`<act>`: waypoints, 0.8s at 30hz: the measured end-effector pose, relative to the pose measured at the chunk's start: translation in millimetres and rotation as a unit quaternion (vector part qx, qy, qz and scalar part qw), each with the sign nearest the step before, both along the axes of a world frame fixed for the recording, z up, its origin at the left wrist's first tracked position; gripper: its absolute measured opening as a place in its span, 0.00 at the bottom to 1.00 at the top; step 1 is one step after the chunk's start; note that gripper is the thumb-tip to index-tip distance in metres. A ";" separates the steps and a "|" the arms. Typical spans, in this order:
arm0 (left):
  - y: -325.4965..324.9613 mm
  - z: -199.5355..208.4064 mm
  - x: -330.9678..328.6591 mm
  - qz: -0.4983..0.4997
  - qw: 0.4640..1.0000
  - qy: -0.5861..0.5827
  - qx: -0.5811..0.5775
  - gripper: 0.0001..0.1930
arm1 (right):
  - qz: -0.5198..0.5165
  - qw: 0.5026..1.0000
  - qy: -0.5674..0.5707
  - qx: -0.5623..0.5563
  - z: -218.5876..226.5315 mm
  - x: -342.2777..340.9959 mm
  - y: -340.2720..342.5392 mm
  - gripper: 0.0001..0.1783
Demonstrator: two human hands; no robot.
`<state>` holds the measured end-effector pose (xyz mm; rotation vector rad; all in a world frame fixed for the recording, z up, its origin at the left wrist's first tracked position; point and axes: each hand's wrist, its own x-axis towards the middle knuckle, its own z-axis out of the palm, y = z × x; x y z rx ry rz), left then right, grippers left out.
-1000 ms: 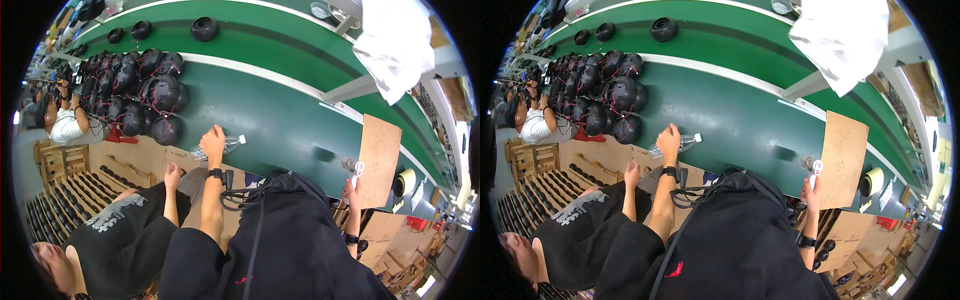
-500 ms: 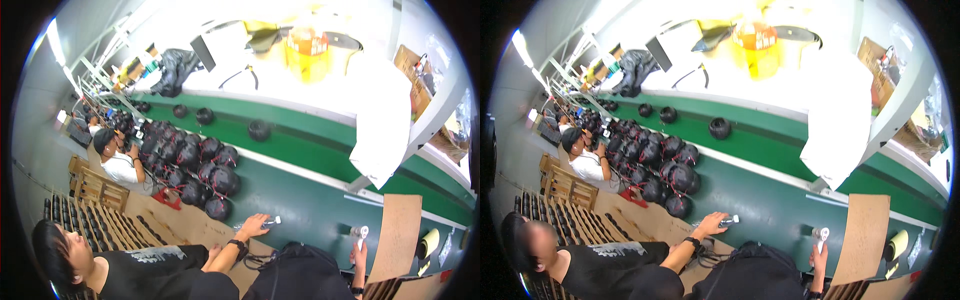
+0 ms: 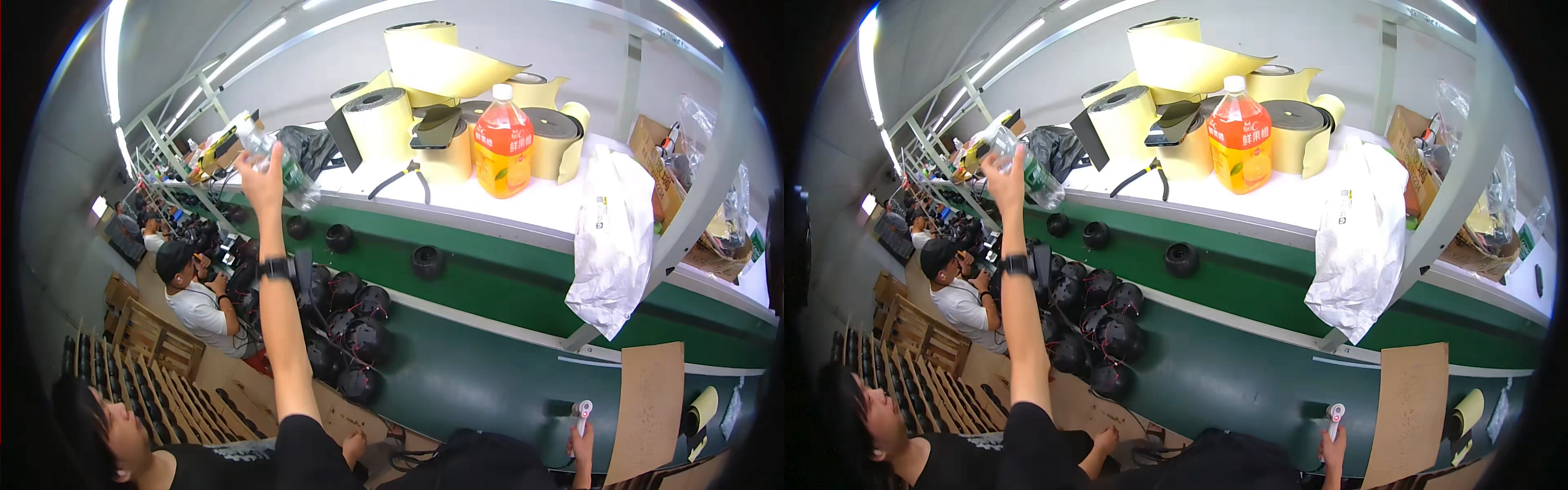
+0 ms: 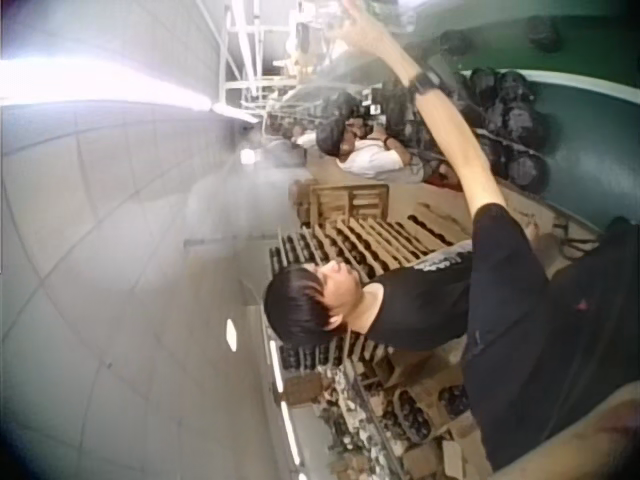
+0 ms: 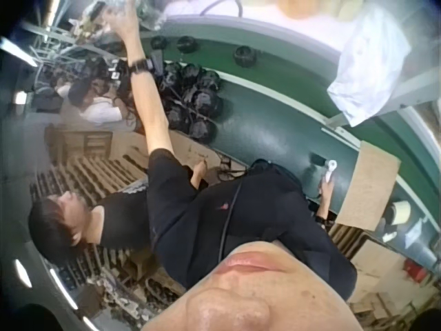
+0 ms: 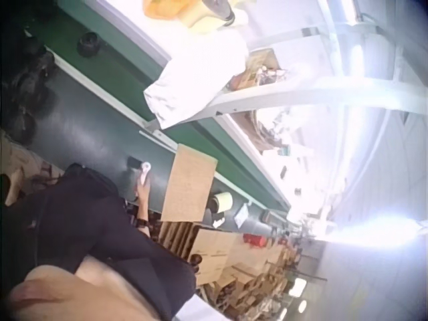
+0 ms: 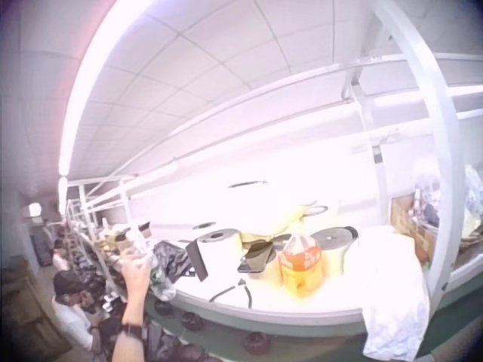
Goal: The person is assembling plastic housings for electronics, applying glue with a glue gun to secure components and wires.
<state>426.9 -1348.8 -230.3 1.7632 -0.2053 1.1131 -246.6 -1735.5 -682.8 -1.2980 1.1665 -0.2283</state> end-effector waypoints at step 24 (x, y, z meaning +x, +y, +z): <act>-42.0 -48.8 211.3 -0.052 0.991 -0.108 0.065 0.37 | 0.037 0.964 0.122 -0.233 -39.9 4.8 49.4 0.30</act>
